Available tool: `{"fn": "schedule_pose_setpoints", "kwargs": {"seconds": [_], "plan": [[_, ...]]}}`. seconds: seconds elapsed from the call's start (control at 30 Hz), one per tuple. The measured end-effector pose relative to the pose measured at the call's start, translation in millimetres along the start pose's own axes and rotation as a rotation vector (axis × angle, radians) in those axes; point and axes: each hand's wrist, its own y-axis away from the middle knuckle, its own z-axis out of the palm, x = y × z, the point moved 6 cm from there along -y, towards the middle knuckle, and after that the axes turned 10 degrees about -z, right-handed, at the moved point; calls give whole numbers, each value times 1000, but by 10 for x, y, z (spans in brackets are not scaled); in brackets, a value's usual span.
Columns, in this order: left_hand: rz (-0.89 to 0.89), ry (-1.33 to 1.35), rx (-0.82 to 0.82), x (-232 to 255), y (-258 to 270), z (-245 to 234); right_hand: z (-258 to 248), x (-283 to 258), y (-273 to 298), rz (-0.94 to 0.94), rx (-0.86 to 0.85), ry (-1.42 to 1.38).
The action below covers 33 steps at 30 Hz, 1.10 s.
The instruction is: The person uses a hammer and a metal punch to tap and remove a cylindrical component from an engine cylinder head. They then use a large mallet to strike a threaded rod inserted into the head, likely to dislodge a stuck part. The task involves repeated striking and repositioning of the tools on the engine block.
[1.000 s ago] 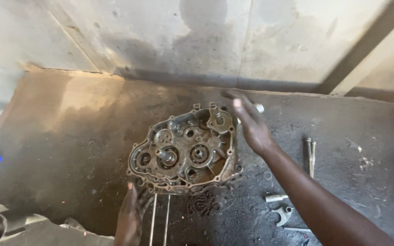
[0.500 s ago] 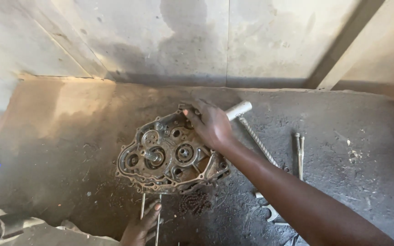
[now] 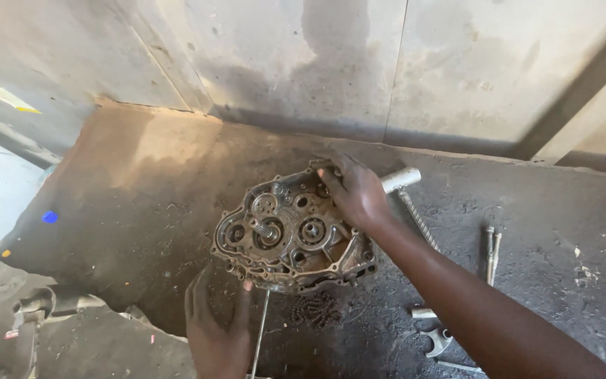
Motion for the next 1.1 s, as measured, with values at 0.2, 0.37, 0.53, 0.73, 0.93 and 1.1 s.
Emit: {"fn": "schedule_pose_setpoints", "kwargs": {"seconds": [0.2, 0.37, 0.53, 0.73, 0.93, 1.1], "plan": [[245, 105, -347, 987, 76, 460, 22, 33, -48, -43, 22, 10], [385, -25, -409, 1036, -188, 946, -45, -53, -2, -26, 39, 31], [547, -85, -330, 1044, -170, 978, -61, -116, -10, 17, 27, 30], [405, 74, -347, 931, -294, 975, -78, -82, 10, 14, 50, 26], [253, 215, -451, 974, -281, 881, -99, -142, 12, 10, 51, 29], [165, 335, -391, 829, -325, 907, -46, -25, 7, 10, 60, 36]]}}
